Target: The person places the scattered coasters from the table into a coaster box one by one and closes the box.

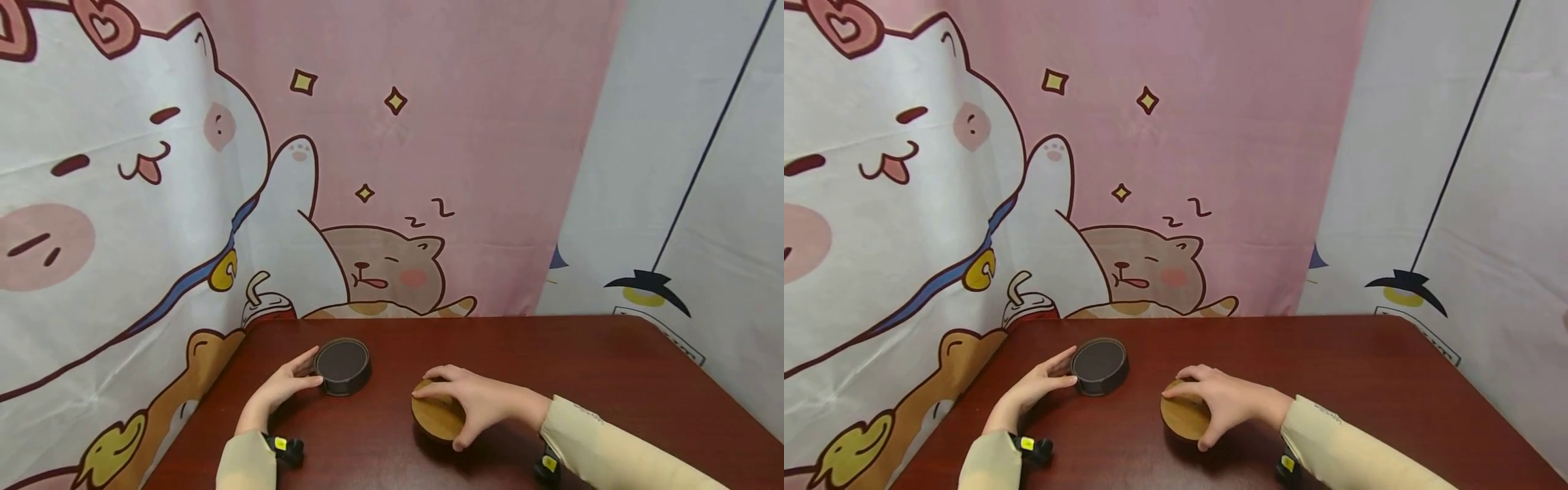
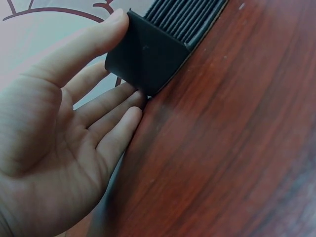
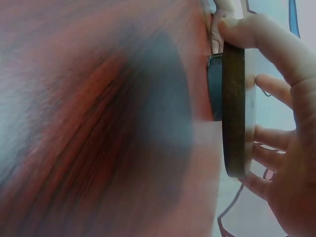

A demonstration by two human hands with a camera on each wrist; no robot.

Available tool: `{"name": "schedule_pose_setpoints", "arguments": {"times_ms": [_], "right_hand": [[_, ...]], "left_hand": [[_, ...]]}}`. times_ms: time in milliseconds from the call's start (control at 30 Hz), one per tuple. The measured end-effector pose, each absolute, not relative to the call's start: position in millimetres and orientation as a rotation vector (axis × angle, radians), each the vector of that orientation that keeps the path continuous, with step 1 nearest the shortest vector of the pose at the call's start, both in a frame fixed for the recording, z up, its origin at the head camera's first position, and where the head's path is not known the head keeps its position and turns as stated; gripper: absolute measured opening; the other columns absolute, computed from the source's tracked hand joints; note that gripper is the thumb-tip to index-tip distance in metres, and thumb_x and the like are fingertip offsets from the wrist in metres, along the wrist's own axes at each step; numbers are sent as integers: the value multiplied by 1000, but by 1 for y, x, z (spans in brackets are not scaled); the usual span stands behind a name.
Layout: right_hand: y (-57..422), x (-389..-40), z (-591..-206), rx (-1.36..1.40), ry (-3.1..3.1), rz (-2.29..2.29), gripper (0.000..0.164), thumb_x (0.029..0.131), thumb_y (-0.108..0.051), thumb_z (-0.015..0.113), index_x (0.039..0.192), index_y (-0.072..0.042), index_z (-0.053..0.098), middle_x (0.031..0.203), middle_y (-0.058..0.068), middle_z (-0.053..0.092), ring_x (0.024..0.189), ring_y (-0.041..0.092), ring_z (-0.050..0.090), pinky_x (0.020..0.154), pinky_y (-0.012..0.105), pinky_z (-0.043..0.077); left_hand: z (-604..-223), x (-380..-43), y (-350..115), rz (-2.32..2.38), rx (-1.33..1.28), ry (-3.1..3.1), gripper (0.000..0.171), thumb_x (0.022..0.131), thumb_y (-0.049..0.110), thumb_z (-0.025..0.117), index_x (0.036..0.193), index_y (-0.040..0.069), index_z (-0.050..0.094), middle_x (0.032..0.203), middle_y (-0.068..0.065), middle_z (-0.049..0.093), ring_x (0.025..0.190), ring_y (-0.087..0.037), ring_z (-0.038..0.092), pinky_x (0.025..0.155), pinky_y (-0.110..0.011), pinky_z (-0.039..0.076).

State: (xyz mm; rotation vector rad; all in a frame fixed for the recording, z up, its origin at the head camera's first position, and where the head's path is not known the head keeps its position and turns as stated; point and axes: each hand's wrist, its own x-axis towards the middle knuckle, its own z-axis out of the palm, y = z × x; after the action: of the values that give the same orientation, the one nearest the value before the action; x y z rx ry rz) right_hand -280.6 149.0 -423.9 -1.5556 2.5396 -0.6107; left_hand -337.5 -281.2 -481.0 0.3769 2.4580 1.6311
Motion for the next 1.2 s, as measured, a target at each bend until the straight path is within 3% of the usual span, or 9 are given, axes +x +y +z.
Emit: {"name": "schedule_pose_setpoints", "arguments": {"times_ms": [433,900,1200], "right_hand": [[84,-327,-433,-1551,2571,-622,92,63,-42,85,145,-30,46,145,8,36,128,22,36,99,41,39],[23,-372,-408,-1436,2601,-567,90,64,-44,86,144,-38,45,143,3,37,128,20,37,99,41,39],[-12,-390,-397,-1371,2609,-560,87,66,-41,86,144,-33,47,142,5,39,125,21,38,97,41,41]], "left_hand": [[-479,-337,-281,1646,376,2447,81,86,24,75,153,13,31,148,-19,40,135,-37,38,108,-55,29],[-479,-338,-279,1671,366,2430,78,87,22,74,153,11,32,147,-21,41,133,-38,41,106,-54,33],[-479,-338,-280,1658,358,2450,80,86,24,75,153,11,32,145,-20,44,132,-36,43,107,-55,31]]}}
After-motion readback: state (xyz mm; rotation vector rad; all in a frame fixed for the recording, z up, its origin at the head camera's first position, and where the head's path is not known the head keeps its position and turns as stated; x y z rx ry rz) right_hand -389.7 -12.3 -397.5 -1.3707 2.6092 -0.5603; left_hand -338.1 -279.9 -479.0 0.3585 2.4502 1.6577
